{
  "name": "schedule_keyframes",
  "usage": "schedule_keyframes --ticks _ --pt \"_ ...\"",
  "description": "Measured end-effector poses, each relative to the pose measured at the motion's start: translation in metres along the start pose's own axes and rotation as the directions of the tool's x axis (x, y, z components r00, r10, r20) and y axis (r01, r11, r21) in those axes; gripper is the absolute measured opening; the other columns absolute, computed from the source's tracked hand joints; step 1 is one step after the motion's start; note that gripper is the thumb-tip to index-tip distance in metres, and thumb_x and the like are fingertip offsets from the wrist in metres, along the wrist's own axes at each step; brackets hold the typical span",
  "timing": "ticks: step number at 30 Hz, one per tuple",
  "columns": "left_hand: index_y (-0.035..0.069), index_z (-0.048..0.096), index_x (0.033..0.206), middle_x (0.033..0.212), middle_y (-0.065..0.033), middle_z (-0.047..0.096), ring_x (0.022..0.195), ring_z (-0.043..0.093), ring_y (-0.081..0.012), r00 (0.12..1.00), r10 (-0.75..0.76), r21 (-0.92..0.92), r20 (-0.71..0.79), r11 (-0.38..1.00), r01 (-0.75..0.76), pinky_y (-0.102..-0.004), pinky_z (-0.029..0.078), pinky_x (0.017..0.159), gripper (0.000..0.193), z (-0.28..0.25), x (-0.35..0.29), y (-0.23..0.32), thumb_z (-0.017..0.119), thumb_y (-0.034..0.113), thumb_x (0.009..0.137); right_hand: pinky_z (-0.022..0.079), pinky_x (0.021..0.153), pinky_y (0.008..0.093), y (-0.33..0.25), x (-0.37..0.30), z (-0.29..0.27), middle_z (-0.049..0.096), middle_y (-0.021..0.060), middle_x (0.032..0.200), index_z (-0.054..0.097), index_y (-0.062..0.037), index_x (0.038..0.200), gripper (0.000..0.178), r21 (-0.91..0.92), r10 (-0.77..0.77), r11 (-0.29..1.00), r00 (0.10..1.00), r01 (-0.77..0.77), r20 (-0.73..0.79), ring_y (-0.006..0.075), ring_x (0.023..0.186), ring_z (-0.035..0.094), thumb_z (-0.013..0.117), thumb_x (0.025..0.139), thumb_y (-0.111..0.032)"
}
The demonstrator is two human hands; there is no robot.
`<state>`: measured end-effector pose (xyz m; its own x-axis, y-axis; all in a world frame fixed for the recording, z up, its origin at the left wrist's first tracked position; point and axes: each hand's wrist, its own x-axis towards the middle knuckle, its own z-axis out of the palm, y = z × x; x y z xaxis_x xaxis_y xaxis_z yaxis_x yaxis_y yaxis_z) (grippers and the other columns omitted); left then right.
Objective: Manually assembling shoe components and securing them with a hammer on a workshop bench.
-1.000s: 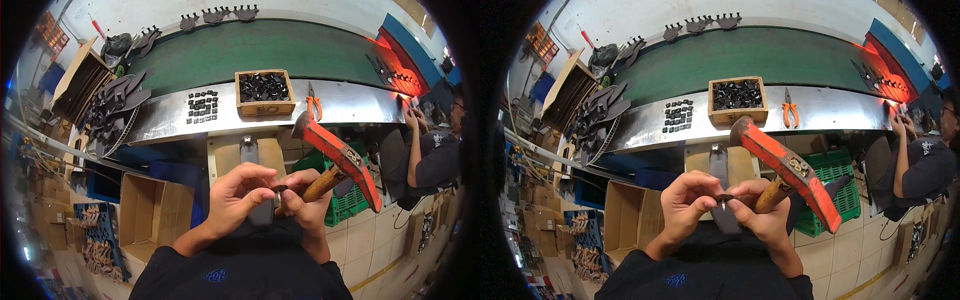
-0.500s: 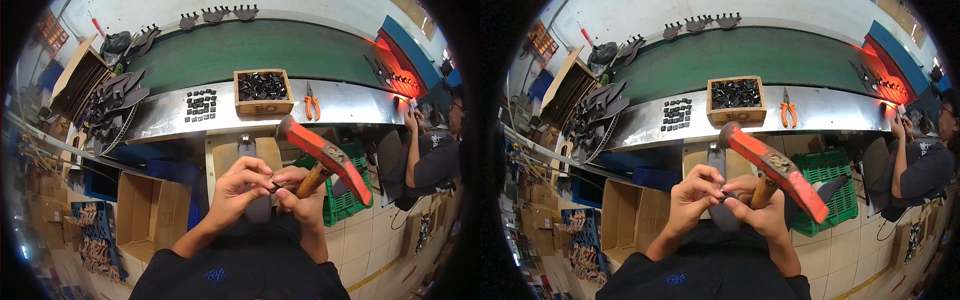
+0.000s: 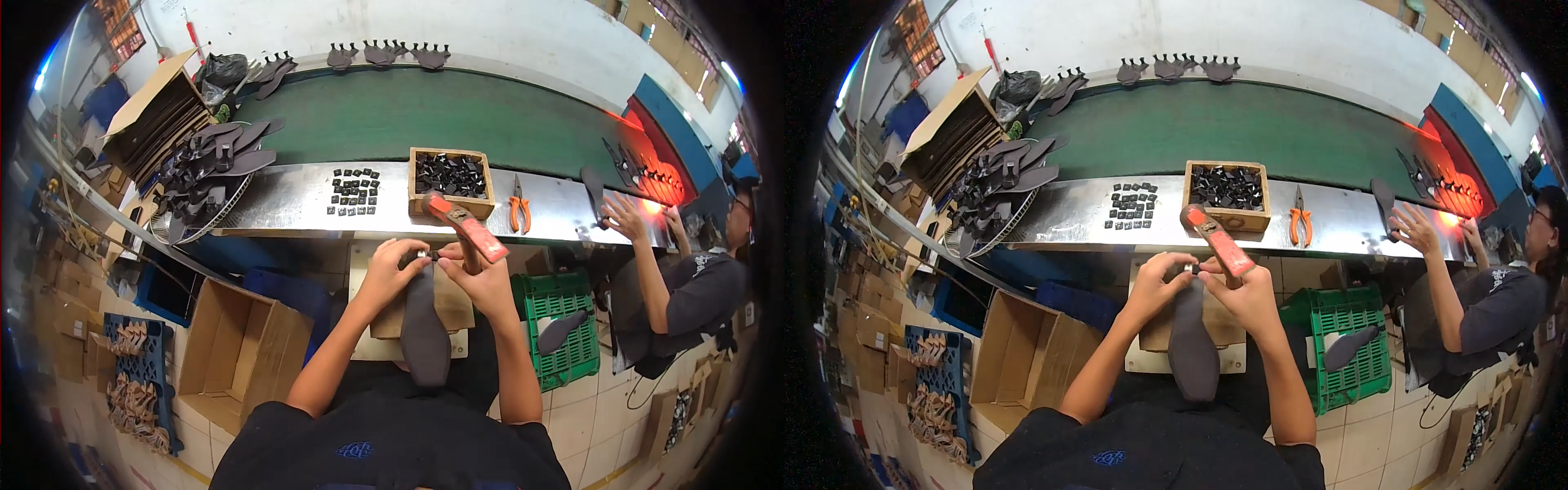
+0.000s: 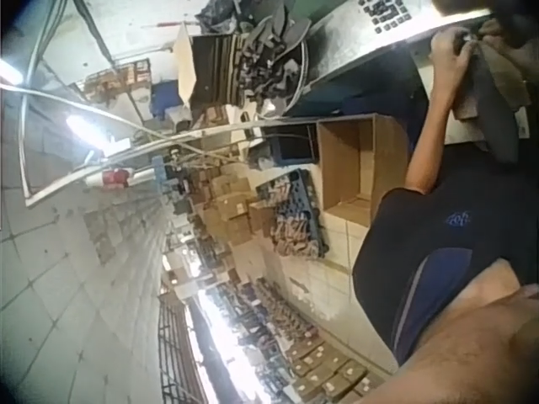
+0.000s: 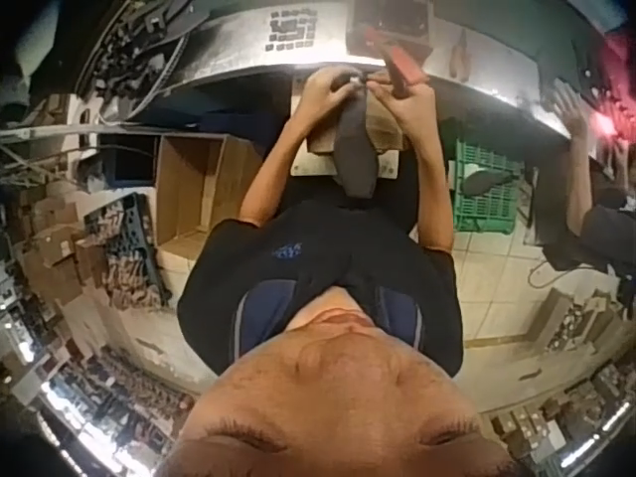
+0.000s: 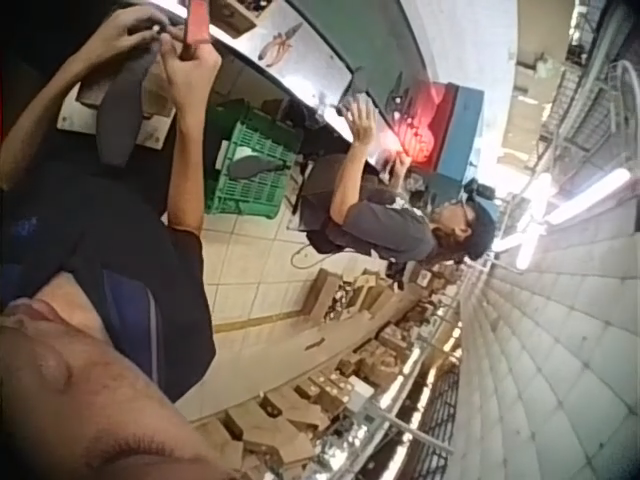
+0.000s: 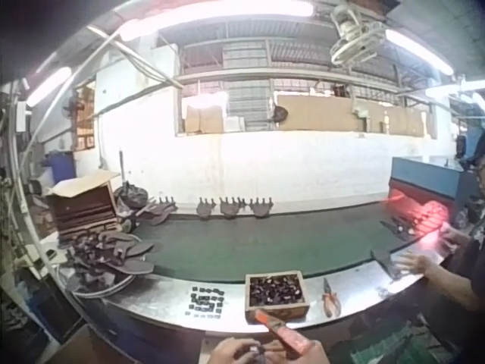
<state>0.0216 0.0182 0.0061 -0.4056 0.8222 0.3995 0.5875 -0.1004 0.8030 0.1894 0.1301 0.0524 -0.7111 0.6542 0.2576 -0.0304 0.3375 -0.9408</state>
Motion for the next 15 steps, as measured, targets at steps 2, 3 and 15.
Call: schedule_keyframes --ticks 2,3,15 --pt "0.001 0.068 0.104 0.101 -0.0118 0.071 0.097 0.065 -0.0307 0.996 0.084 0.083 -0.019 0.993 -0.082 -0.0383 0.047 0.096 0.027 -0.001 -0.006 -0.001 0.076 0.019 0.085 0.054 0.075 0.0256 0.005 0.005 0.004 0.074 0.0053 0.092 0.072 0.0045 0.105 0.024 0.042 0.011 0.999 1.0 -0.011 0.018 0.0099 0.081 0.067 0.078 0.084 -0.007" --pt "0.001 0.067 0.102 0.101 -0.0125 0.07 0.096 0.065 -0.0311 0.986 0.165 0.169 -0.024 0.973 -0.159 -0.0383 0.048 0.093 0.026 -0.001 -0.01 -0.001 0.076 0.018 0.084 0.054 0.075 0.0263 0.005 0.007 0.007 0.075 0.0058 0.094 0.072 0.0043 0.106 0.025 0.089 0.026 0.996 0.999 -0.029 0.033 0.0105 0.082 0.067 0.078 0.084 -0.006" --pt "-0.001 0.067 0.096 0.095 -0.0141 0.07 0.095 0.065 -0.0316 0.999 0.019 -0.054 -0.043 0.998 -0.021 -0.04 0.048 0.09 0.024 -0.005 -0.028 0.003 0.078 0.014 0.08 0.054 0.078 0.0319 0.01 -0.003 0.024 0.073 0.0143 0.094 0.071 0.0018 0.104 0.024 -0.085 0.038 0.996 0.995 -0.03 0.087 0.022 0.086 0.071 0.074 0.082 -0.008"
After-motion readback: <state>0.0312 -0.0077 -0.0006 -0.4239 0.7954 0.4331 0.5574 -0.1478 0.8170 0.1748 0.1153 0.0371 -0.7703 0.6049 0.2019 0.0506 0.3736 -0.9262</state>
